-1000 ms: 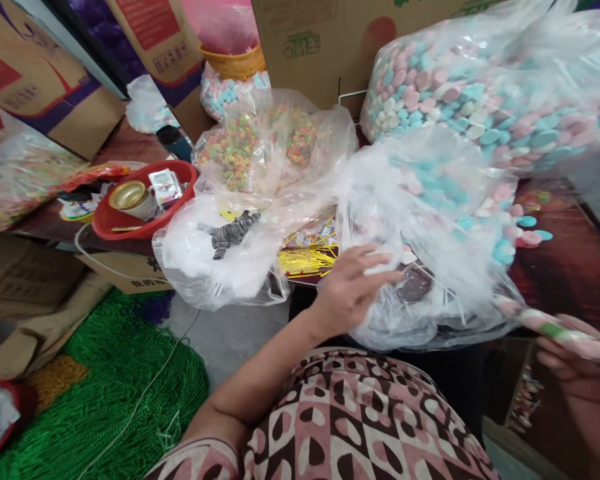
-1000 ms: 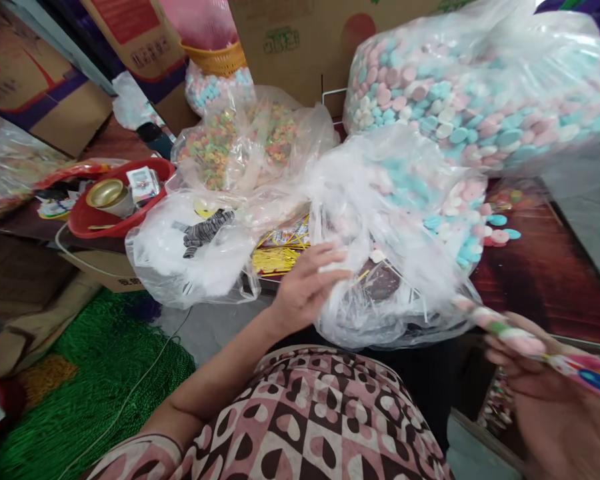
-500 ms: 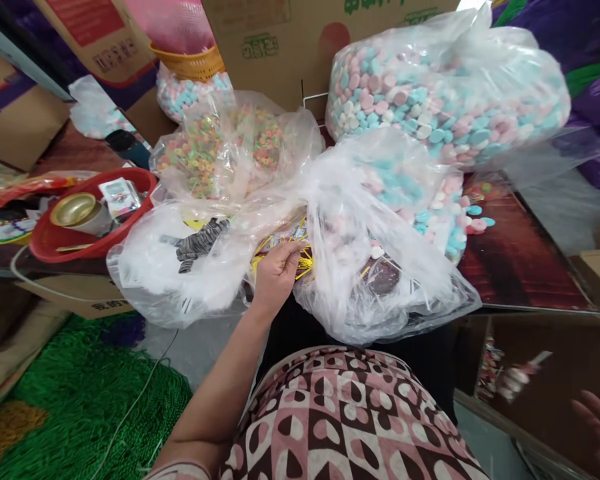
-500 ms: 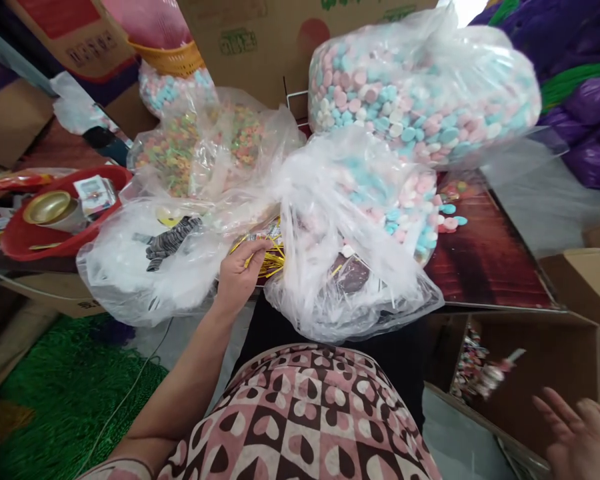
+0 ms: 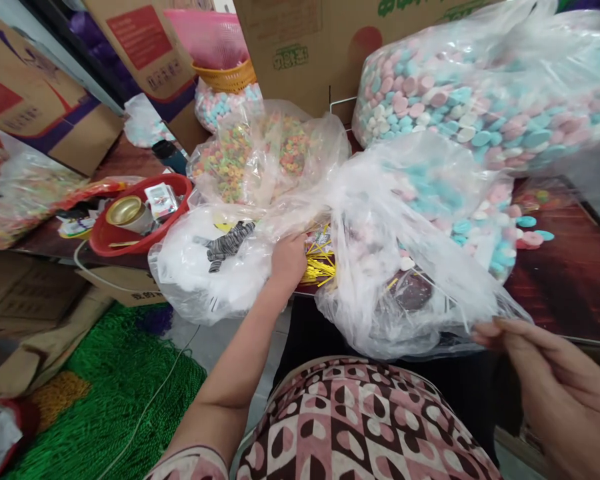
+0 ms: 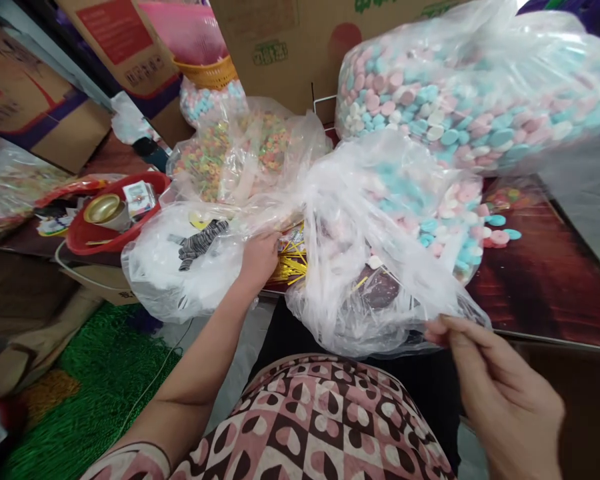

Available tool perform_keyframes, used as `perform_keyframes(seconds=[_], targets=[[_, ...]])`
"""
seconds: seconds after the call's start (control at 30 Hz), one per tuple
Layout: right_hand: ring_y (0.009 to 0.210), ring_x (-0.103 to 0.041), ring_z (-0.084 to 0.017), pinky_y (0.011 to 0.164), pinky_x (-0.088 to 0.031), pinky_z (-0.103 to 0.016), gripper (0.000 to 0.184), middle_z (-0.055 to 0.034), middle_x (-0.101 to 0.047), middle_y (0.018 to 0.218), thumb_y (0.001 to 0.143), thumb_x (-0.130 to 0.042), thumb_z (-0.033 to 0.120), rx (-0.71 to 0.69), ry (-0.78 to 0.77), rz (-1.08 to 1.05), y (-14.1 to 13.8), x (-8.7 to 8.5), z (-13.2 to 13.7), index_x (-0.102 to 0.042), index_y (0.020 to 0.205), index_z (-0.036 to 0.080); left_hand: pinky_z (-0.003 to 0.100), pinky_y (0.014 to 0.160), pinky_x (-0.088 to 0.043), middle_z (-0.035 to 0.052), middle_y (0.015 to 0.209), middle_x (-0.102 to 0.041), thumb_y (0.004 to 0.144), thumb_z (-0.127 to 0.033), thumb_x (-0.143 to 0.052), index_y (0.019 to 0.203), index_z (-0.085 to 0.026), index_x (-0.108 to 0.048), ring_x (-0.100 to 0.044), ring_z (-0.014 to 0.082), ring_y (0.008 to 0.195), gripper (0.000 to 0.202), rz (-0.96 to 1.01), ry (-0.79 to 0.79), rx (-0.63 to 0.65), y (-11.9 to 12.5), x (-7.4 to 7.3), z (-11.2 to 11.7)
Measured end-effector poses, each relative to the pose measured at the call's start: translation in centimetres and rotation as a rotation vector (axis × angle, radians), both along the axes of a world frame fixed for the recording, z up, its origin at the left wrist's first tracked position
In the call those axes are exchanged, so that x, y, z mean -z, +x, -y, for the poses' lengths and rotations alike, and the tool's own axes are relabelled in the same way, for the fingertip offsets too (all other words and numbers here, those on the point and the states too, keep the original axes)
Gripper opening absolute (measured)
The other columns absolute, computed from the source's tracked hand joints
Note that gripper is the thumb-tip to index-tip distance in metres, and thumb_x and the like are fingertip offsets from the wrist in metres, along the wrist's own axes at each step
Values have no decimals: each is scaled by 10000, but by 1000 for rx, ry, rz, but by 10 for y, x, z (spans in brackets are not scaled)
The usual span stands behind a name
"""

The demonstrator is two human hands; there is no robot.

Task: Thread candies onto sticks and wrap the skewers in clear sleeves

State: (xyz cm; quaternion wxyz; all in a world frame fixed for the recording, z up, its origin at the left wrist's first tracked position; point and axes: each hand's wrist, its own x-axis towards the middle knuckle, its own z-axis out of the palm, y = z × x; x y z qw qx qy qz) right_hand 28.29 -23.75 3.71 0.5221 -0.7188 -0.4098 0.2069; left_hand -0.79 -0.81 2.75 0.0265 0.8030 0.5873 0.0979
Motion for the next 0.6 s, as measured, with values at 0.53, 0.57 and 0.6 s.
perform_keyframes(seconds=[0.53, 0.57, 0.6], targets=[[730, -762, -304, 762, -648, -426, 187, -62, -790, 812, 826, -712, 301, -237, -35, -82, -34, 12, -13, -790, 971, 390, 364, 866, -448, 116, 953, -696, 952, -194, -498, 851, -171, -657, -627, 247, 969, 190, 14, -31, -27, 3, 15, -12], [729, -762, -308, 758, -650, -426, 176, -65, -790, 811, 828, -710, 302, -254, -40, -79, -35, 12, -13, -789, 967, 375, 361, 858, -448, 114, 946, -695, 955, -188, -487, 845, -173, -654, -627, 245, 960, 201, 18, -23, -28, 3, 16, -13], [723, -762, -308, 750, -652, -422, 165, -68, -791, 808, 830, -708, 301, -273, -40, -75, -36, 13, -14, -788, 963, 358, 356, 852, -447, 111, 941, -694, 956, -181, -480, 841, -175, -652, -627, 242, 953, 207, 22, -15, -27, 3, 16, -13]])
